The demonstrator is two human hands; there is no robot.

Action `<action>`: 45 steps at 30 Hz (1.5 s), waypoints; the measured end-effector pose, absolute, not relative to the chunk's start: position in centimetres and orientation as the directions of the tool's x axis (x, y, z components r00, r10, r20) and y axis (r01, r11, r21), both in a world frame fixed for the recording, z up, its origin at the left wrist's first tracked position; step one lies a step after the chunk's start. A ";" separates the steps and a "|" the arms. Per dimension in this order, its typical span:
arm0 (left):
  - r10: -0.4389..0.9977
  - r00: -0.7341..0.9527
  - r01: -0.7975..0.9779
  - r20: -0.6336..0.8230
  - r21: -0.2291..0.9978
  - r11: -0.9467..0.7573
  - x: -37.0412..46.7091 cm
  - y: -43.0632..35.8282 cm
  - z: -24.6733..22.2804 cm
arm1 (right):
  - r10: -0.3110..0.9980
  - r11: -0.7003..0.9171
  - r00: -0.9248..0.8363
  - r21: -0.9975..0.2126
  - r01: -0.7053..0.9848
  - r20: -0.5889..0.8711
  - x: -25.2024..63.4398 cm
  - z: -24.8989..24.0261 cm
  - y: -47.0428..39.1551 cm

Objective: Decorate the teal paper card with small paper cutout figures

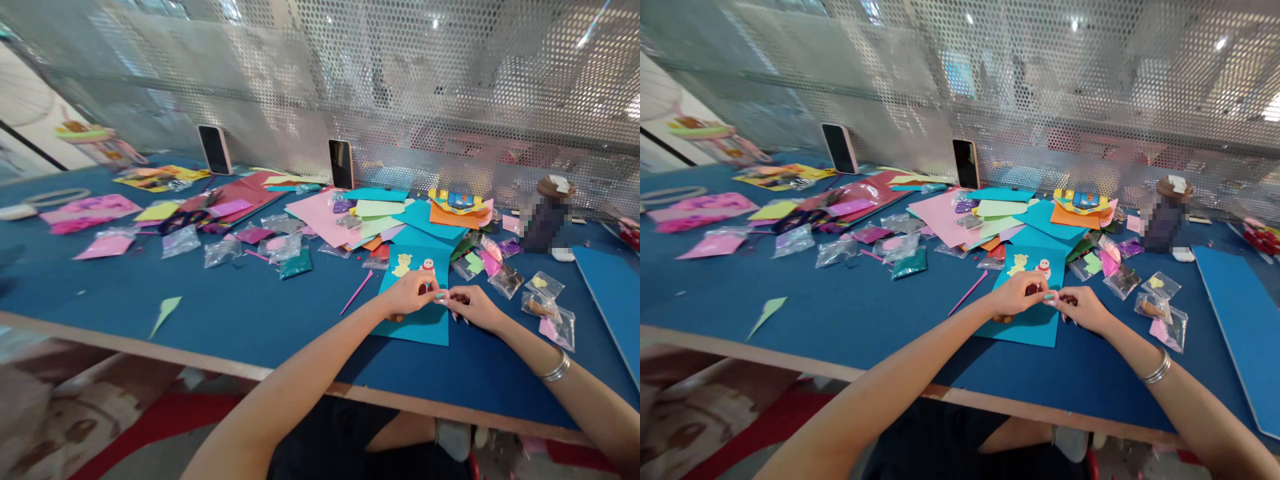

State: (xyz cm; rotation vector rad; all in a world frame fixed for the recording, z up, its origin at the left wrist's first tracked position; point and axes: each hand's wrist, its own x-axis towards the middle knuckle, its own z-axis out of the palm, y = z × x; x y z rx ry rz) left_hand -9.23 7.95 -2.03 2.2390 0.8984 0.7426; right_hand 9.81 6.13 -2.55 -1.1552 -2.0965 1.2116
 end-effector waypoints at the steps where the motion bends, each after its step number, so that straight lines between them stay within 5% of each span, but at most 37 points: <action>1: 0.744 0.616 0.408 0.258 0.703 -0.582 -9.2 7.9 -2.1 | 0.840 0.259 -0.542 -0.859 0.441 -0.025 9.8 -2.6 6.2; 27: 0.768 0.543 0.472 0.339 0.633 -0.613 -8.7 8.0 -2.7 | 0.877 0.154 -0.480 -0.948 0.280 0.001 9.7 -2.6 6.0; 45: 0.718 0.598 0.585 0.355 0.420 -0.694 -8.3 8.0 -3.7 | 0.908 0.384 -0.349 -0.794 0.471 0.232 9.3 -3.6 5.3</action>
